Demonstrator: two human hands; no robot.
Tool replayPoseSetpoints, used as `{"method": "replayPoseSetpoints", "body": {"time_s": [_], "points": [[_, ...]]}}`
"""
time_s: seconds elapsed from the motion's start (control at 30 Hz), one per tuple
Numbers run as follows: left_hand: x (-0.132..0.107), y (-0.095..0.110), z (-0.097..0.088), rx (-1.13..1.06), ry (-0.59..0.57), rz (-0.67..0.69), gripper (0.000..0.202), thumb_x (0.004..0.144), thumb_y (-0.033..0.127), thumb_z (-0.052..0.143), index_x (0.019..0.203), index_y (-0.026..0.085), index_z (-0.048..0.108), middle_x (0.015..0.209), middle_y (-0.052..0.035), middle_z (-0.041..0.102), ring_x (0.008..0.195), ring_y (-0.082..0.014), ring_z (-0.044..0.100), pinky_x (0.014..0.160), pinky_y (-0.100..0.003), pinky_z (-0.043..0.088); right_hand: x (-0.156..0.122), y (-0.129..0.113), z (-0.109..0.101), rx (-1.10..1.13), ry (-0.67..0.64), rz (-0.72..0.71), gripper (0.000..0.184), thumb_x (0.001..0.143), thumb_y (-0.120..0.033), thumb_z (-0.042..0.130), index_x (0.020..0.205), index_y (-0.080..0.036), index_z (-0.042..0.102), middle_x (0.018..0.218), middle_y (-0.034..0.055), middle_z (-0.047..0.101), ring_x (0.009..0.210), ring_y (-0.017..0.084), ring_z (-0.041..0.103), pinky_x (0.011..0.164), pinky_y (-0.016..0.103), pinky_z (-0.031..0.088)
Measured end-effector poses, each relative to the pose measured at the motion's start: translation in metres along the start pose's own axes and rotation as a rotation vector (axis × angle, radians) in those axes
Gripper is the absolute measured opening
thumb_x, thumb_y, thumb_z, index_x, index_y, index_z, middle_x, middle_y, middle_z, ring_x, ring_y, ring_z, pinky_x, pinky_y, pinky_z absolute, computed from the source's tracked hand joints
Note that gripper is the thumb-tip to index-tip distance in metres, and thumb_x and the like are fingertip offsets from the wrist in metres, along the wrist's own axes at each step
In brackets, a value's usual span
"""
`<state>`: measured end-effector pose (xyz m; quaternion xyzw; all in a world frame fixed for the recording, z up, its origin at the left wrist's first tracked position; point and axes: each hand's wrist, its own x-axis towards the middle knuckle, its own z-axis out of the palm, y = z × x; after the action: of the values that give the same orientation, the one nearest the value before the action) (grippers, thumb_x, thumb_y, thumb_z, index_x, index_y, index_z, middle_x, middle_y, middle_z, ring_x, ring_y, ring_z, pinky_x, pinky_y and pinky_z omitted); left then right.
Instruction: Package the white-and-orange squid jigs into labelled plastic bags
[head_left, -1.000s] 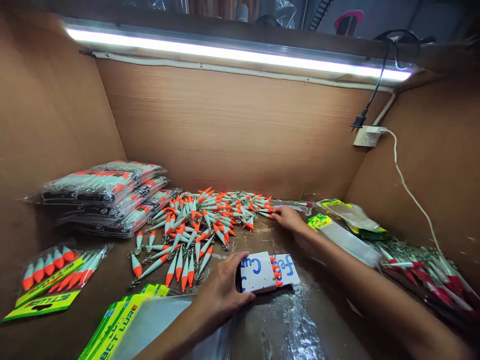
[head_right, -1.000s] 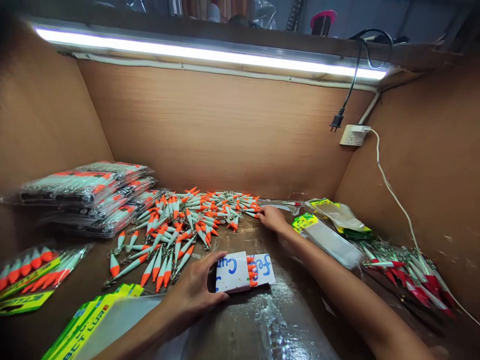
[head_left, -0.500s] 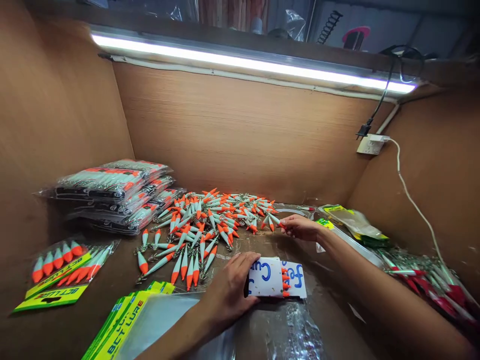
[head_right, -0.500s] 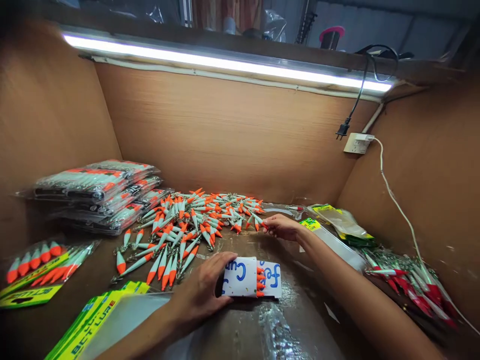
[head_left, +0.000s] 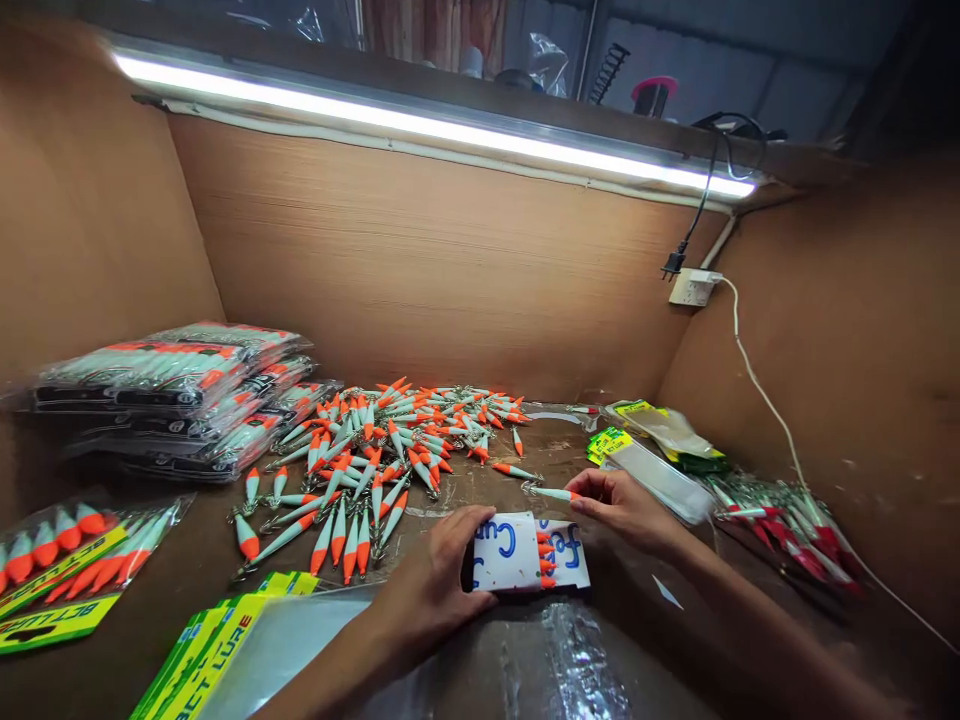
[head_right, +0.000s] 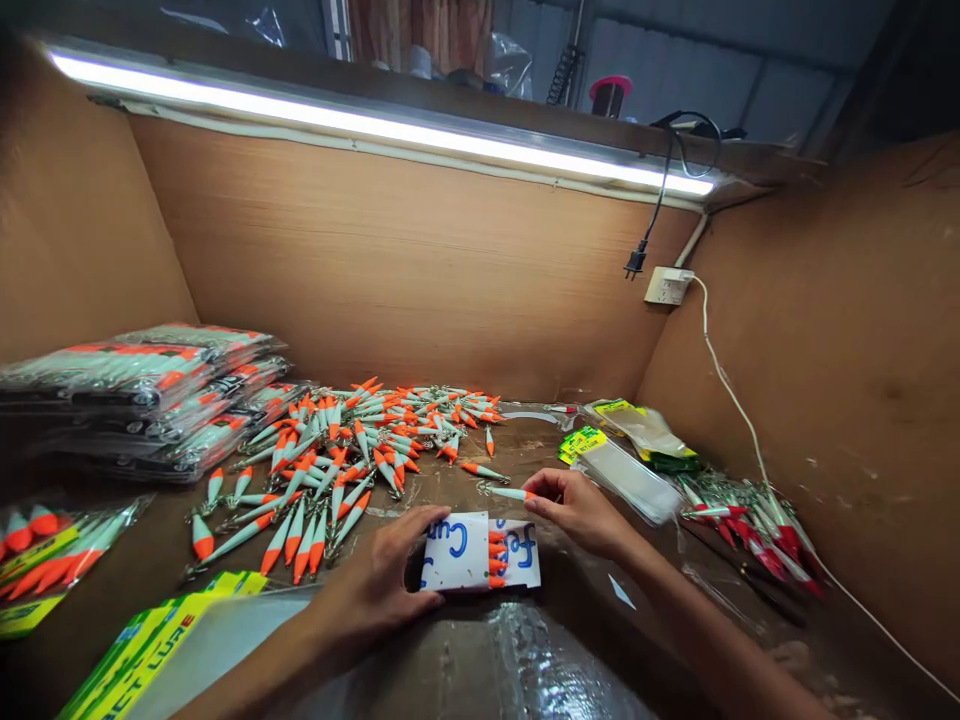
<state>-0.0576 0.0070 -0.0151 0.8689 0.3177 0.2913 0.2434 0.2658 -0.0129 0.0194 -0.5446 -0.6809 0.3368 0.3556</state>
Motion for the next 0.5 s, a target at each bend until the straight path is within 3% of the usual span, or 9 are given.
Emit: {"method": "replayPoseSetpoints", "body": {"time_s": [0.17,0.3,0.5], "points": [[0.002,0.001,-0.002,0.017,-0.002,-0.005,0.085,0.065,0.017,0.078,0.143,0.027,0.047,0.141,-0.0082,0.057,0.128,-0.0312,0.055,0.111,-0.05,0.042,-0.02,-0.012,-0.004,-0.271,0.049,-0.057,0.021,0.095,-0.039,0.06,0.1,-0.021,0.07,0.093,0.0032,0.072,0.083,0.019,0.063,0.073,0.029,0.046],[0.004,0.002,-0.003,0.045,-0.003,-0.019,0.084,0.063,0.018,0.08,0.141,0.026,0.049,0.138,-0.0079,0.059,0.127,-0.0309,0.055,0.111,-0.048,0.043,-0.022,-0.011,-0.006,-0.399,0.056,-0.08,0.016,0.094,-0.034,0.062,0.098,-0.021,0.072,0.095,0.0038,0.072,0.087,0.02,0.063,0.076,0.03,0.046],[0.001,-0.002,0.006,0.013,-0.052,-0.004,0.088,0.063,0.021,0.082,0.142,0.029,0.047,0.138,-0.0077,0.058,0.125,-0.0316,0.056,0.108,-0.05,0.044,-0.02,-0.006,0.03,-0.468,0.078,-0.225,0.01,0.09,-0.032,0.071,0.092,-0.023,0.076,0.09,0.004,0.068,0.088,0.02,0.061,0.077,0.03,0.045]]}}
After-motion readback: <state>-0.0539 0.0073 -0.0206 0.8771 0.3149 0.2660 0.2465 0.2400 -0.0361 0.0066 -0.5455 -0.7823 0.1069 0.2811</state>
